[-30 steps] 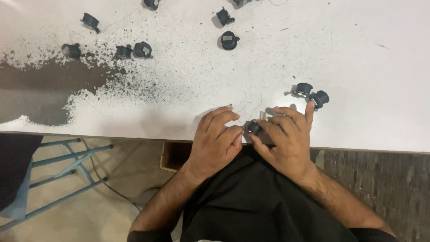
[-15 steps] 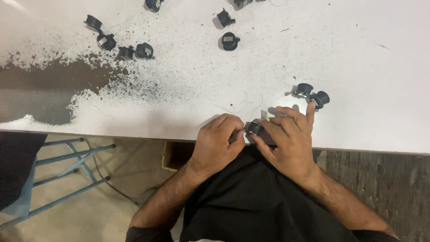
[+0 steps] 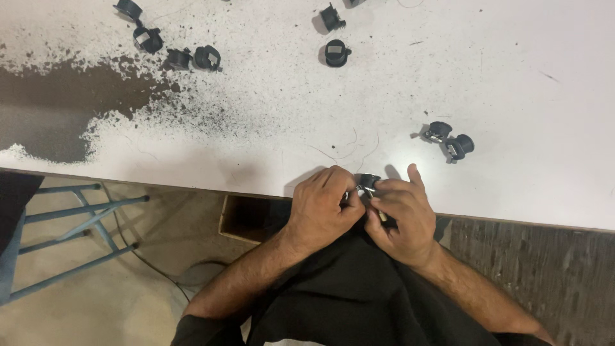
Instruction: The person sits at a white workbench and assembles small black plastic rotor-like housings one at a time, pressing a small light-colored insert into each housing with their fingers. They set finished assemblies aside in a pile and periodically gather scattered parts and finished pieces across the table into groups.
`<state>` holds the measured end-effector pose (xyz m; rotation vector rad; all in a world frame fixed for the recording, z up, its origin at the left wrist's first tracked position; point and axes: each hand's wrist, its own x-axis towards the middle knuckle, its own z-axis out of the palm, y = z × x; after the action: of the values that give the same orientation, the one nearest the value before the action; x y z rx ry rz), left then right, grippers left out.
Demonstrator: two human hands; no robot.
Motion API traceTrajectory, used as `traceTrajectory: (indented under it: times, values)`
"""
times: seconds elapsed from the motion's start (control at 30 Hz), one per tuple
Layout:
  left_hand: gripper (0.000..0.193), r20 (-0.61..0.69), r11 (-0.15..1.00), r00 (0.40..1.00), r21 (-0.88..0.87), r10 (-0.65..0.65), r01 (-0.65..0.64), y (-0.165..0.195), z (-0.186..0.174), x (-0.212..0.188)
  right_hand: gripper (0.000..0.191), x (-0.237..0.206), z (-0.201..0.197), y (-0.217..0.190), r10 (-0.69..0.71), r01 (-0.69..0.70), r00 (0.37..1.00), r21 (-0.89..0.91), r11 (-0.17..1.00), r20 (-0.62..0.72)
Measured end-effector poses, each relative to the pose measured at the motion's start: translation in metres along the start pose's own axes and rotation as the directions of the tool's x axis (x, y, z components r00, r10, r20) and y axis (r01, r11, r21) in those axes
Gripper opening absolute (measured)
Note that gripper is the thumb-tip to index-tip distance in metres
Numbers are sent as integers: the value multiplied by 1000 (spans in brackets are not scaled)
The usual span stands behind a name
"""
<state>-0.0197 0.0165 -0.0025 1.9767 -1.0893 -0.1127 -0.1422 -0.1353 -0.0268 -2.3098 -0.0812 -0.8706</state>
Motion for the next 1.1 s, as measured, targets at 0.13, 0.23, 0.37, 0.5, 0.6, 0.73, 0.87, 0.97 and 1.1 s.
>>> traceTrajectory:
  times: [0.13, 0.23, 0.37, 0.5, 0.6, 0.73, 0.87, 0.97, 1.1]
  values:
    - [18, -13, 1000, 1000, -4, 11, -11, -1, 3, -2, 29, 0, -1, 0, -16, 16, 1000, 0, 1000, -8]
    - [18, -2, 1000, 1000, 7, 13, -13, -1, 3, -1, 29, 0, -2, -1, -14, 14, 1000, -8, 1000, 3]
    - [18, 13, 1000, 1000, -5, 29, -29, -2, 4, -1, 29, 0, -3, -2, -13, 13, 1000, -21, 1000, 19]
    - [17, -44, 994, 995, -57, 89, -92, 2, 6, -1, 31, 0, -5, -4, 5, -4, 1000, -52, 999, 26]
    - [15, -9, 993, 993, 18, 117, -116, 1, -3, 14, 32, 5, -13, 2, 42, -35, 997, -120, 992, 58]
    - [38, -29, 878, 973, 438, 227, -192, -35, -40, 79, 28, 21, -33, 27, 114, -110, 993, -310, 944, -7]
    - [55, 68, 877, 995, 480, -74, 32, -70, -45, 161, 24, 32, -42, 39, 218, -236, 972, -332, 913, -91]
    - [40, 115, 906, 979, 408, -170, 110, -74, -38, 174, 22, 31, -43, 33, 201, -237, 969, -291, 927, -146]
    - [33, 402, 979, 894, 124, -197, 160, -54, -48, 133, 28, 30, -46, 19, 166, -178, 984, -327, 928, -62]
